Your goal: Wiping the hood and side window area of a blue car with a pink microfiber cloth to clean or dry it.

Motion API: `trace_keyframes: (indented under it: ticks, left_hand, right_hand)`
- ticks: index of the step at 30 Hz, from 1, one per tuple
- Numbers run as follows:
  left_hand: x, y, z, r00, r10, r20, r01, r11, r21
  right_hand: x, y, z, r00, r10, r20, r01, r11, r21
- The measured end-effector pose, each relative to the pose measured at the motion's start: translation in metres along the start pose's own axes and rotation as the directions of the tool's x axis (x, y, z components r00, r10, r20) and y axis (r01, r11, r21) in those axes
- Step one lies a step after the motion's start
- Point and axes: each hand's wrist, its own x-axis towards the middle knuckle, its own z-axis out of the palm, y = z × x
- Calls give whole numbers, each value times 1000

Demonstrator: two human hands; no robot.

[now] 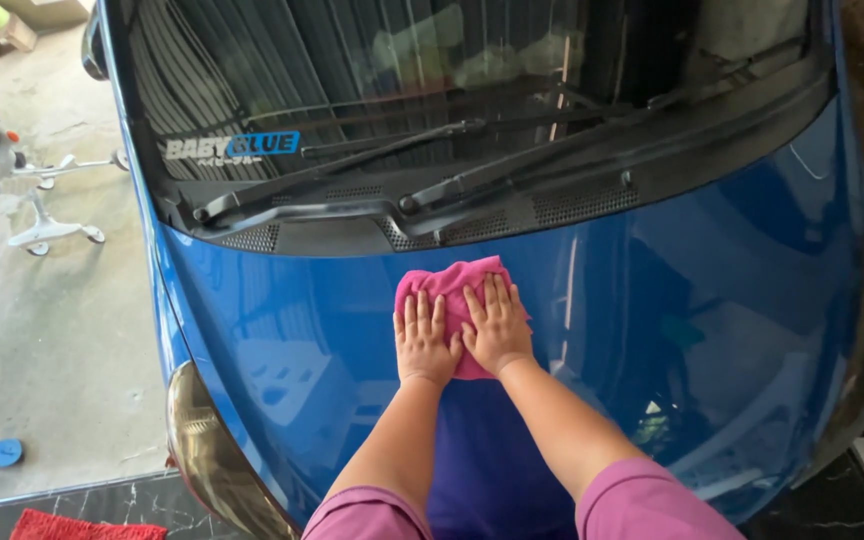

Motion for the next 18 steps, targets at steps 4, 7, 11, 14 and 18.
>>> trace_keyframes:
  ticks: [4,7,11,14,18]
  left_hand:
    - [-34,11,2,998,-19,-61,19,1000,3]
    - [-57,21,1,998,-67,5,66,997,42]
    - [-86,26,-1,994,-87,68,84,995,47]
    - [-98,22,0,988,-105,116,100,994,49]
    - [-114,19,3,965,-134,224,124,991,55]
  right_hand:
    - [-21,-5,-11,999,-23,24,22,999,26]
    - [-40,-4,-21,995,-80,63,78,996,39]
    - [-68,-9,-25,990,-115,83,111,993,52]
    - [-76,-15,-26,987,-131,89,126,990,59]
    - [-86,-25,-28,980,-136,148,131,990,47]
